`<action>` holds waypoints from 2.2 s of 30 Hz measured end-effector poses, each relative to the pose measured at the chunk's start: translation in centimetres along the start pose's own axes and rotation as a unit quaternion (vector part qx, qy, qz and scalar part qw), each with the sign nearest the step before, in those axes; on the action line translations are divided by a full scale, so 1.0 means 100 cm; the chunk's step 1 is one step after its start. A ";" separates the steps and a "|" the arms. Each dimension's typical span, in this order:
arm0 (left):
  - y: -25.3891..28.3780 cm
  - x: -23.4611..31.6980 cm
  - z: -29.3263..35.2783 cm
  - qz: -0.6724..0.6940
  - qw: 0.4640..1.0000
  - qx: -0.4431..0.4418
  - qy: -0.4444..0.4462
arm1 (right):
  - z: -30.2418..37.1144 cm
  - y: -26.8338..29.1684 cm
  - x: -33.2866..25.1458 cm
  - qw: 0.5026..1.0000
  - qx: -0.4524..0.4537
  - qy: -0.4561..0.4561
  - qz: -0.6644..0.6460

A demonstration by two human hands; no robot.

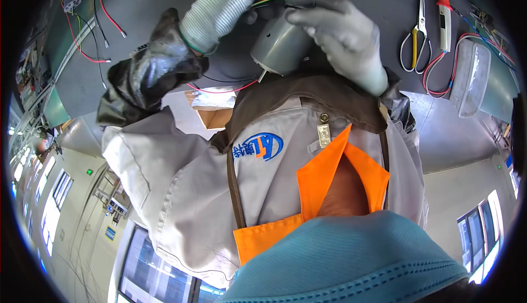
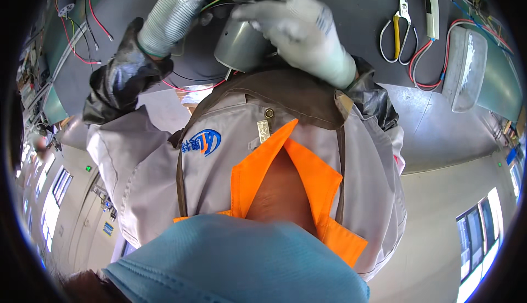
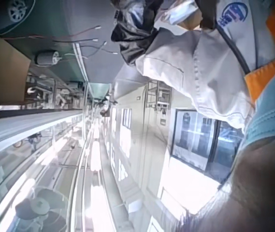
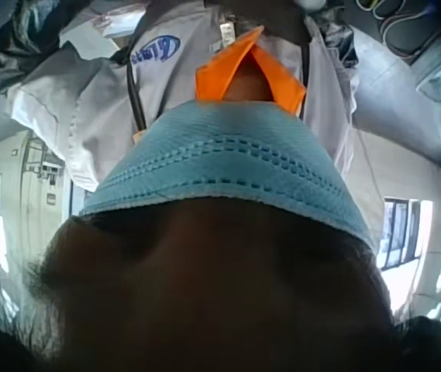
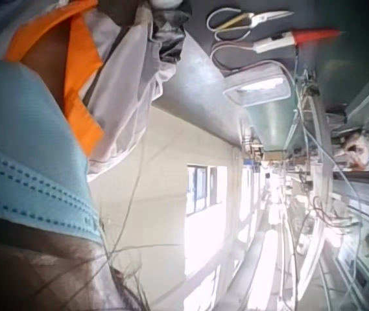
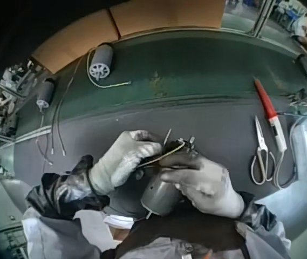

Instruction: Connecting and securing electrical wires to small electric motors at an assembly station.

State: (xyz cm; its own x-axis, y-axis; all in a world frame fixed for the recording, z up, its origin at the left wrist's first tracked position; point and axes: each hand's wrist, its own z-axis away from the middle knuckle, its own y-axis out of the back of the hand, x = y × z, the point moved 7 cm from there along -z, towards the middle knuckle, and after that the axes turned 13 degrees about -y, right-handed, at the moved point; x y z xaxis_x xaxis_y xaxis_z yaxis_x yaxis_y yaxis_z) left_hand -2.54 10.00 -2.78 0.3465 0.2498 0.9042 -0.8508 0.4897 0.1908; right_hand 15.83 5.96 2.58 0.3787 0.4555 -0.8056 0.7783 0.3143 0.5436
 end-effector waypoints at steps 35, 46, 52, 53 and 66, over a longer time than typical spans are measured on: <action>-0.072 0.027 -0.029 0.286 0.936 0.153 -0.134 | -0.013 0.040 0.060 0.807 -0.088 -0.388 -0.436; -0.060 0.058 0.011 -0.132 0.895 0.283 -0.320 | -0.006 0.060 0.062 0.942 0.031 -0.319 -0.098; -0.065 0.056 0.015 -0.137 0.885 0.282 -0.344 | 0.006 0.068 0.150 0.887 0.153 -0.382 -0.207; -0.063 0.051 0.022 -0.201 0.875 0.274 -0.344 | -0.007 0.049 0.154 0.890 0.133 -0.372 -0.226; -0.084 0.080 -0.007 -0.386 0.791 0.078 -0.468 | -0.006 0.047 0.070 0.815 -0.063 -0.297 -0.494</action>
State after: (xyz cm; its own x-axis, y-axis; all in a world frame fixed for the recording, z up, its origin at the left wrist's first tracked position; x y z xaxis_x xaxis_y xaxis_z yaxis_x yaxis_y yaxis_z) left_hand 7.63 8.49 2.54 0.4046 -0.8372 0.3681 -0.5926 0.0665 0.8027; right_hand 21.82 11.14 -0.39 -0.1964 -0.5441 -0.8157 0.8067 0.3833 -0.4499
